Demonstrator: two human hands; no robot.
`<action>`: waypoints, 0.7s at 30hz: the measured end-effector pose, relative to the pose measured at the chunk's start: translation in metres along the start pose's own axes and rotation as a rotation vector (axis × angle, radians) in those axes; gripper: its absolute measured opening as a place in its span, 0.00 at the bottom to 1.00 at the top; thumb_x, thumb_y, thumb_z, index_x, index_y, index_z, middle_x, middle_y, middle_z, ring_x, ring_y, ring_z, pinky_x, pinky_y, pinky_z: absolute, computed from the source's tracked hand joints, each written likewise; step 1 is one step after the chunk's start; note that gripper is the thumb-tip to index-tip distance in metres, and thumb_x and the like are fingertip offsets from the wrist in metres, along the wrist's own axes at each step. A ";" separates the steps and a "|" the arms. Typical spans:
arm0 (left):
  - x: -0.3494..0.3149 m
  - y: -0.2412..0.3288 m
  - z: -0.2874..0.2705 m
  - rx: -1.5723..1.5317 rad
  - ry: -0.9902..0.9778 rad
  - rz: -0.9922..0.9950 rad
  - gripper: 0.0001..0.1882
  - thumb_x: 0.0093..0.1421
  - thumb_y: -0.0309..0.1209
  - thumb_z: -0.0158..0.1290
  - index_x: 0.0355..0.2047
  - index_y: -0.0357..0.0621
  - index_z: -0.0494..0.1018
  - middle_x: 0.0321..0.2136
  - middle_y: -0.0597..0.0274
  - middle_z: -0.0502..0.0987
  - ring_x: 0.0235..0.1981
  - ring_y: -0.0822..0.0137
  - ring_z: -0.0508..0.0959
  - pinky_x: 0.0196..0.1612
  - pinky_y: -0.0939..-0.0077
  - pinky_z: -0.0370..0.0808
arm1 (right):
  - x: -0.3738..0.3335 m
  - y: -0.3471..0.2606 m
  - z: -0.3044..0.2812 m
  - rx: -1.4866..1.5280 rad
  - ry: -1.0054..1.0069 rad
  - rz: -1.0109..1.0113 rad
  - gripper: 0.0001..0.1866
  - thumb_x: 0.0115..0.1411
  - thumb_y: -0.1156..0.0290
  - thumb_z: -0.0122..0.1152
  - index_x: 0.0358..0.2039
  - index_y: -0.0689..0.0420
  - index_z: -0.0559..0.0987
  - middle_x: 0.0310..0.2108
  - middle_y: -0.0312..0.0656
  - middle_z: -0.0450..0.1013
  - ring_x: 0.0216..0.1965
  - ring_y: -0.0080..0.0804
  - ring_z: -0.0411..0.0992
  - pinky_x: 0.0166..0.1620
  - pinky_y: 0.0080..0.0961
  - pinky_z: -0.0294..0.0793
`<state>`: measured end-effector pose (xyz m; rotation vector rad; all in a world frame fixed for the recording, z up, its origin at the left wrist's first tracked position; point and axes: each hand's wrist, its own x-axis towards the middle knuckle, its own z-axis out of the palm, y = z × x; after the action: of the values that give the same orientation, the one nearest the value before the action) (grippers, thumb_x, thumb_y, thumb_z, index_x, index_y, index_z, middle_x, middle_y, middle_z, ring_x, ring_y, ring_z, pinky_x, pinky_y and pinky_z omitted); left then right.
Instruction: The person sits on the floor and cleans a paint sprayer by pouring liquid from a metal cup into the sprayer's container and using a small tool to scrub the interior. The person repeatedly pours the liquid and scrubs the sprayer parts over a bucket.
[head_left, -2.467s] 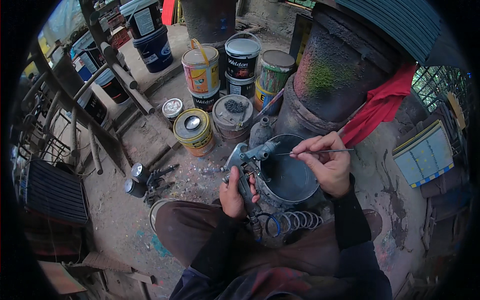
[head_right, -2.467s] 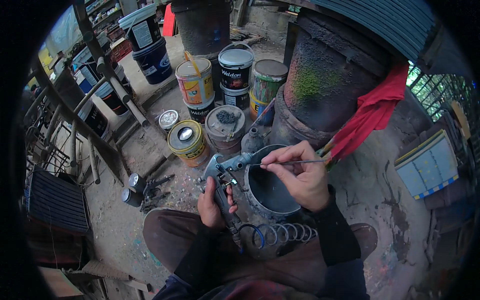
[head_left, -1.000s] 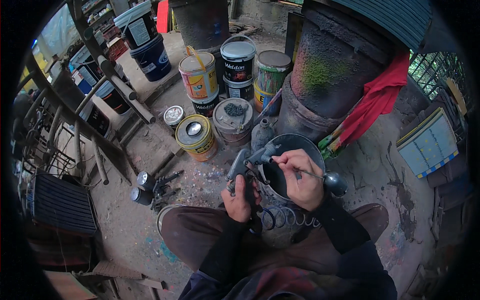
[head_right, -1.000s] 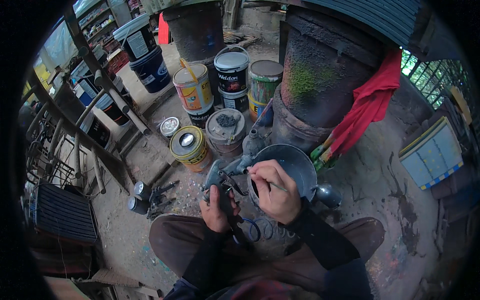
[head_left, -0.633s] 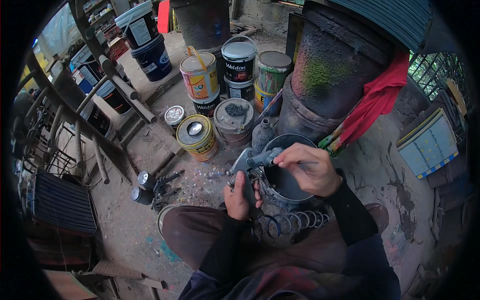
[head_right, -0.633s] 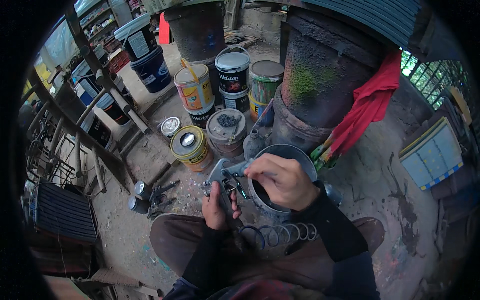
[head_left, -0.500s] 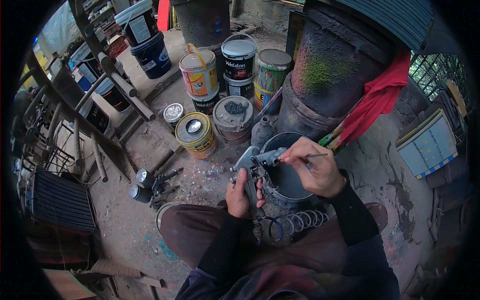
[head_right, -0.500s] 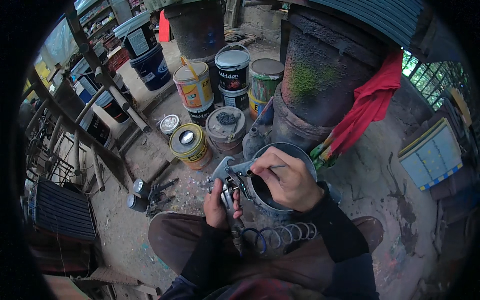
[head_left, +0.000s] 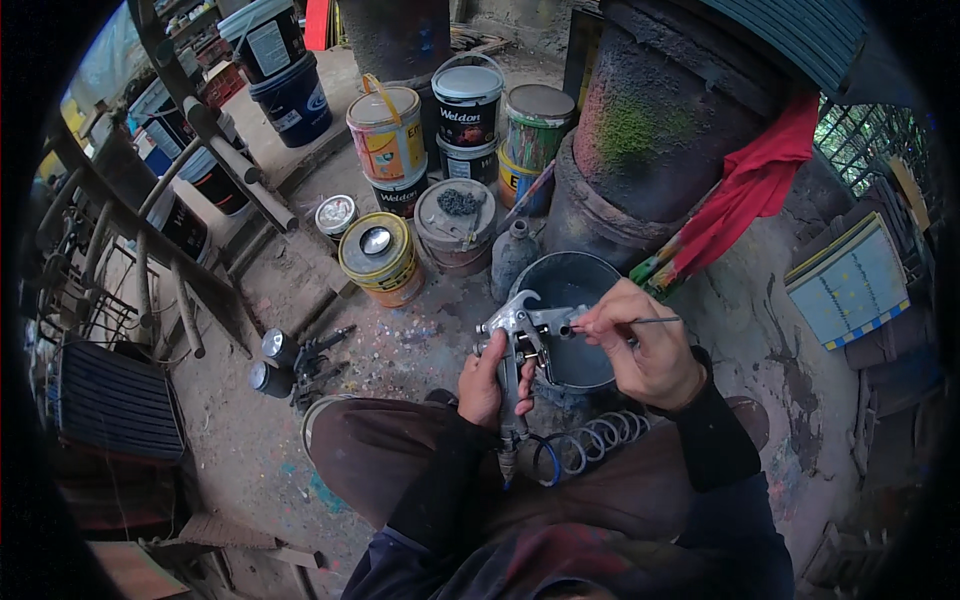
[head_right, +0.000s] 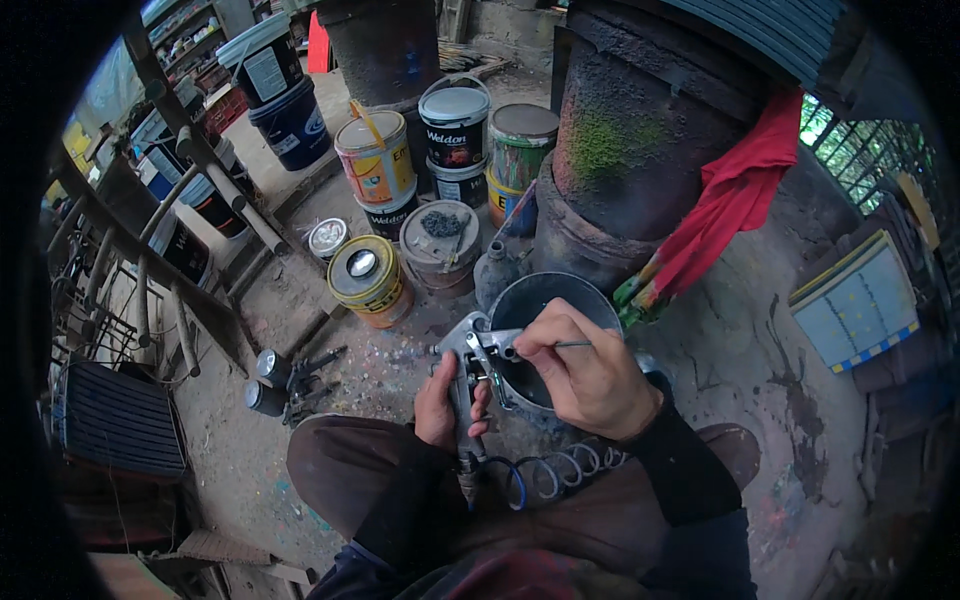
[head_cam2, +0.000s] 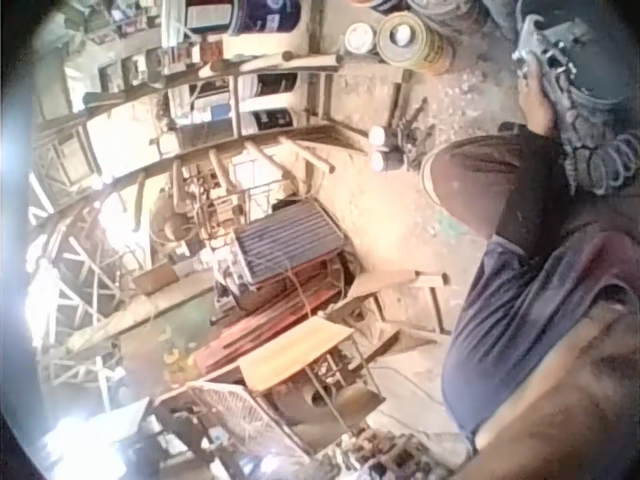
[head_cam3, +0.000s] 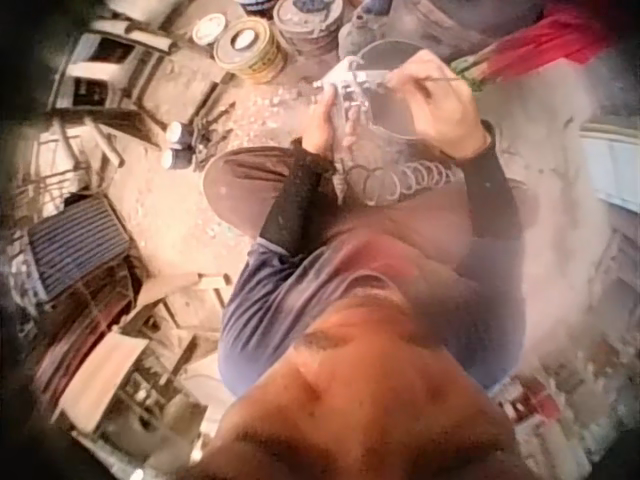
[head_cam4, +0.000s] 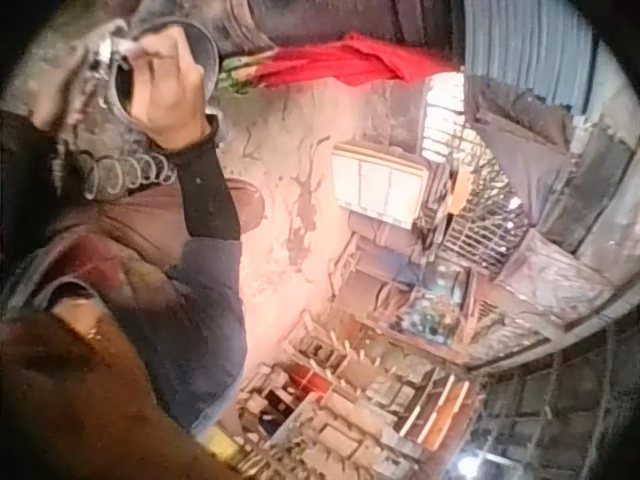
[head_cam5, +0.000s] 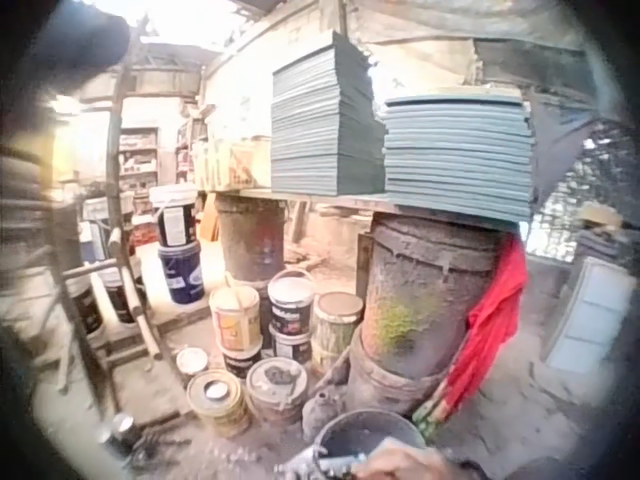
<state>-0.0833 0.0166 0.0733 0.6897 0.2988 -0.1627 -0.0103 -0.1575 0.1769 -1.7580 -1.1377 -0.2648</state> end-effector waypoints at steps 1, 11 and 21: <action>0.001 -0.003 0.002 0.026 -0.014 -0.022 0.25 0.63 0.51 0.44 0.30 0.37 0.68 0.19 0.60 0.70 0.14 0.72 0.68 0.12 0.78 0.64 | -0.006 0.000 -0.002 0.009 0.002 0.025 0.11 0.52 0.88 0.54 0.35 0.61 0.69 0.27 0.45 0.69 0.25 0.35 0.71 0.27 0.25 0.71; 0.006 -0.036 0.022 0.175 -0.010 -0.162 0.24 0.63 0.50 0.44 0.30 0.37 0.66 0.17 0.60 0.68 0.12 0.71 0.66 0.12 0.79 0.64 | -0.056 -0.006 -0.027 -0.169 -0.076 0.149 0.15 0.49 0.88 0.56 0.37 0.60 0.69 0.30 0.46 0.69 0.28 0.40 0.73 0.29 0.27 0.73; 0.007 -0.040 0.024 0.233 -0.002 -0.103 0.23 0.63 0.48 0.47 0.27 0.36 0.69 0.16 0.61 0.69 0.12 0.71 0.68 0.11 0.78 0.65 | -0.056 -0.011 -0.030 -0.309 -0.161 0.210 0.14 0.47 0.87 0.57 0.34 0.60 0.68 0.29 0.45 0.67 0.29 0.44 0.73 0.30 0.31 0.74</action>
<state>-0.0809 -0.0298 0.0649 0.9055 0.3166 -0.2999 -0.0400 -0.2131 0.1641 -2.1881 -1.0552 -0.1802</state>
